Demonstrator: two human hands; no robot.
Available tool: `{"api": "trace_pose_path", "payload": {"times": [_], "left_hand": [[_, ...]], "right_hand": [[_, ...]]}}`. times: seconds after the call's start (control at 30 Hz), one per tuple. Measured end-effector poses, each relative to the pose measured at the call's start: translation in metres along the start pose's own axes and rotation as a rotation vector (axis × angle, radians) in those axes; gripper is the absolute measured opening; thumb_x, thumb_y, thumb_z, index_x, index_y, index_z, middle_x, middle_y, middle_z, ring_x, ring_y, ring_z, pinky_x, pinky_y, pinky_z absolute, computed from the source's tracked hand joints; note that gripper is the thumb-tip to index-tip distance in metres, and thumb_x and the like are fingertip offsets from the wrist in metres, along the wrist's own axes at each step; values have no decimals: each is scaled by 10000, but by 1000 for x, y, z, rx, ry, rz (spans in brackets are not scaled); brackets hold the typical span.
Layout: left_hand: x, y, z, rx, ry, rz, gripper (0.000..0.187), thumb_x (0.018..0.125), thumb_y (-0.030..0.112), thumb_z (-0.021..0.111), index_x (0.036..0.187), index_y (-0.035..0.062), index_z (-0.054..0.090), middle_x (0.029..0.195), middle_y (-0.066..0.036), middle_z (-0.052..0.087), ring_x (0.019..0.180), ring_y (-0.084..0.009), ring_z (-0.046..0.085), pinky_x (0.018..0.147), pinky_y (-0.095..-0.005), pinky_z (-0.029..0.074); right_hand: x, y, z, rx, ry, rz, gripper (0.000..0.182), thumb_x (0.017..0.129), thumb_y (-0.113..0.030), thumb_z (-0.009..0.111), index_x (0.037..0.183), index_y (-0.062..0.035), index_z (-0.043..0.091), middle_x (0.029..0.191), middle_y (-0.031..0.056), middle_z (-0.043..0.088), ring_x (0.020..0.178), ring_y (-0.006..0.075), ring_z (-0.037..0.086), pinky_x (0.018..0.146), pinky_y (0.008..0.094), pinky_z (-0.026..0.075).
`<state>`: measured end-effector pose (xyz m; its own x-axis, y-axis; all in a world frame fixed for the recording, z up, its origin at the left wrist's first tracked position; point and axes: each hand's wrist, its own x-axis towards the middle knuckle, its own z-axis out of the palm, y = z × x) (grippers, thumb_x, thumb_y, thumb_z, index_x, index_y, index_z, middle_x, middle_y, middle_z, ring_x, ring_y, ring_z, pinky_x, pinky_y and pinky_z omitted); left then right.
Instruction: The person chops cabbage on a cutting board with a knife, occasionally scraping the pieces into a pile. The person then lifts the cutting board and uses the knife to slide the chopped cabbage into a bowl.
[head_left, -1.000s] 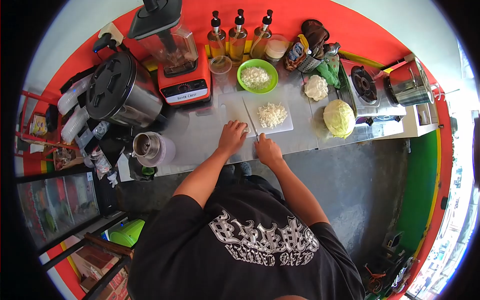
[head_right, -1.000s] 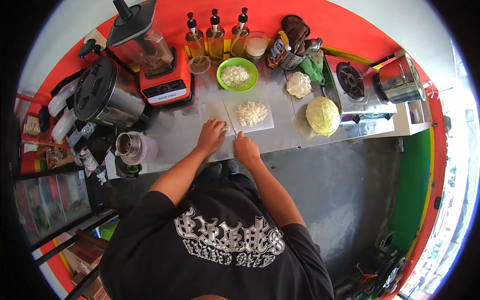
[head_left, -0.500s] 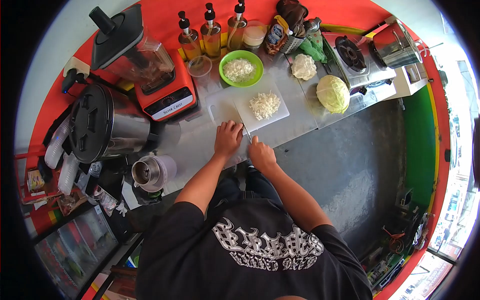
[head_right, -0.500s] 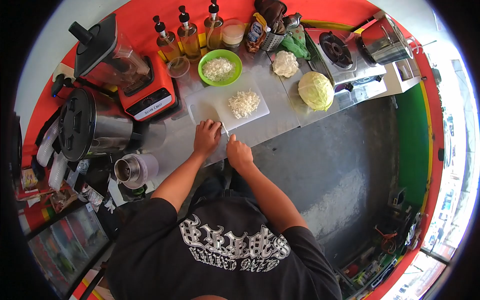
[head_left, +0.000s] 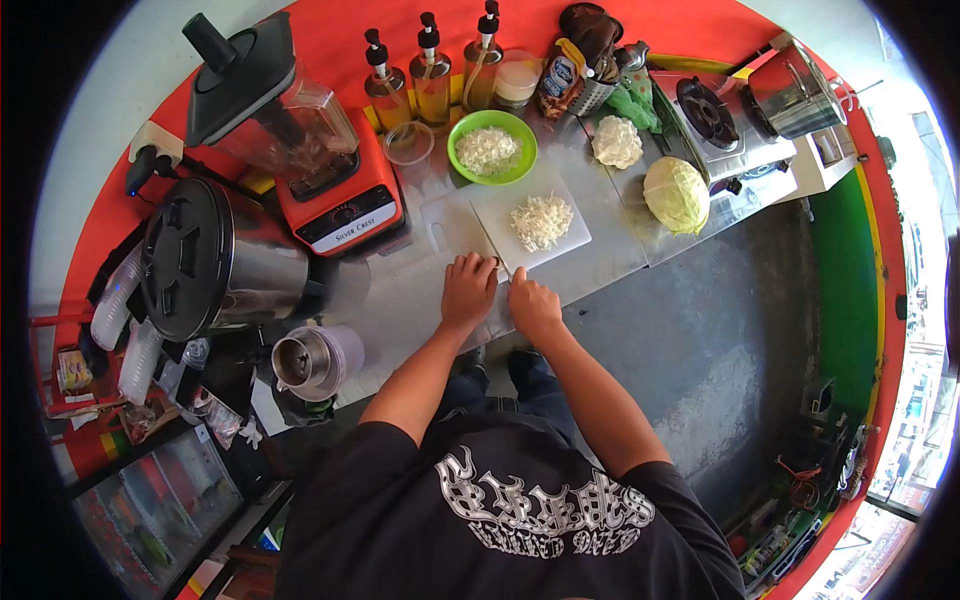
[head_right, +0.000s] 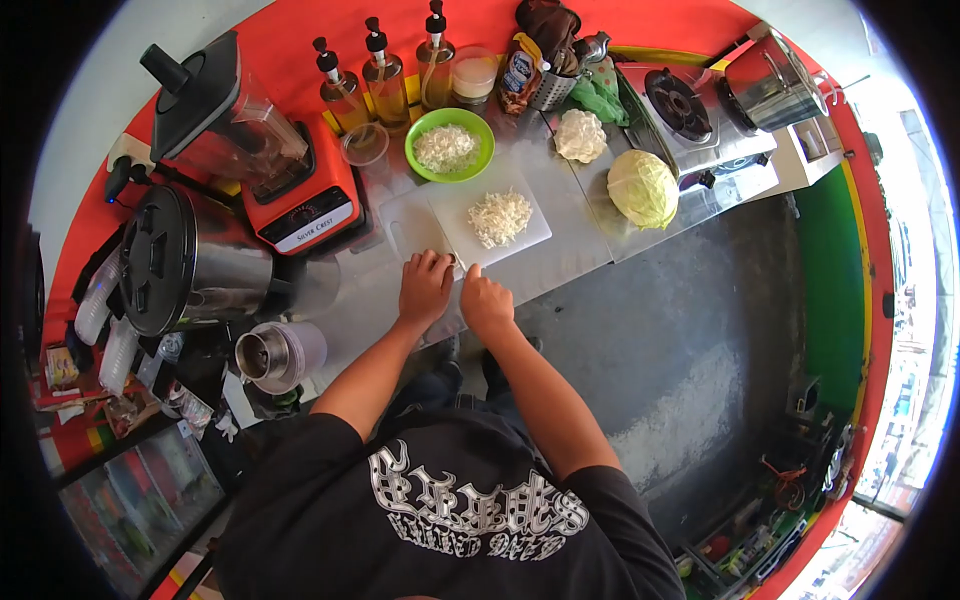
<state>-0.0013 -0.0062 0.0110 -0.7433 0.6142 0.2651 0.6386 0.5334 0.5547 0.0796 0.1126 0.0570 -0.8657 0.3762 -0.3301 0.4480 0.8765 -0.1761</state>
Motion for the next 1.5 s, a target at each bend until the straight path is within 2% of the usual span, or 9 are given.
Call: {"api": "trace_pose_path", "payload": {"times": [0.1, 0.3, 0.33, 0.4, 0.47, 0.63, 0.7, 0.97, 1.5], "left_hand": [[-1, 0, 1, 4, 60, 26, 149, 918, 185, 615, 1043, 113, 651, 945, -73, 571, 930, -305, 553, 825, -449, 429], [-3, -1, 4, 4, 19, 10, 174, 930, 219, 592, 1069, 122, 630, 992, -73, 571, 983, -296, 547, 865, -442, 427], [-3, -1, 5, -5, 37, 1, 178, 931, 221, 591, 1073, 120, 627, 1003, -76, 576, 986, -300, 547, 869, -442, 427], [0, 0, 6, -15, 52, -8, 181, 932, 223, 590, 1077, 119, 623, 1014, -79, 581, 988, -305, 547, 874, -442, 426], [0, 2, 4, -36, 75, -25, 172, 918, 193, 603, 1046, 79, 621, 1011, -108, 595, 994, -337, 553, 857, -463, 428], [1, 0, 2, -30, 38, 4, 157, 929, 203, 594, 1032, 88, 615, 1012, -102, 590, 985, -327, 551, 850, -461, 426], [0, 1, 2, -15, 20, 4, 156, 939, 219, 586, 1032, 97, 612, 1019, -93, 586, 985, -315, 549, 847, -458, 424], [0, 0, 2, -78, 77, 25, 154, 884, 119, 573, 1025, 81, 621, 988, -102, 584, 962, -329, 555, 840, -461, 428], [0, -1, 2, -62, 58, 13, 165, 873, 136, 588, 1024, 73, 615, 982, -111, 583, 964, -337, 554, 843, -469, 434]], "right_hand": [[-12, -7, 1, 68, -70, 83, 165, 967, -143, 526, 1074, -28, 474, 878, 217, 737, 851, 399, 735, 729, 498, 591], [-8, -7, 6, 102, -23, 85, 179, 932, -104, 555, 1064, -19, 469, 859, 229, 731, 845, 401, 736, 713, 502, 593], [-7, -6, 5, 107, -23, 92, 179, 932, -104, 555, 1064, -19, 469, 859, 229, 731, 845, 401, 736, 713, 502, 593], [-7, -5, 1, 61, 10, 31, 124, 986, -137, 449, 1050, -40, 494, 856, 214, 741, 813, 382, 747, 698, 480, 605], [-12, -6, 2, 61, -8, 31, 124, 984, -132, 453, 1054, -38, 494, 859, 216, 741, 814, 382, 747, 699, 479, 605], [-13, -11, 16, 94, 5, 78, 131, 976, -124, 474, 1062, -27, 495, 861, 221, 739, 813, 383, 746, 696, 473, 606], [-4, -10, 11, 157, -27, 62, 134, 965, -97, 472, 1071, -15, 460, 887, 247, 729, 862, 425, 730, 737, 513, 589], [-18, -6, 11, 131, -60, 43, 162, 953, -88, 492, 1089, -10, 450, 887, 242, 729, 854, 419, 730, 728, 506, 589], [-13, -10, 10, 170, -61, 66, 158, 952, -83, 492, 1083, 0, 463, 910, 255, 727, 880, 422, 727, 746, 510, 588]]}}
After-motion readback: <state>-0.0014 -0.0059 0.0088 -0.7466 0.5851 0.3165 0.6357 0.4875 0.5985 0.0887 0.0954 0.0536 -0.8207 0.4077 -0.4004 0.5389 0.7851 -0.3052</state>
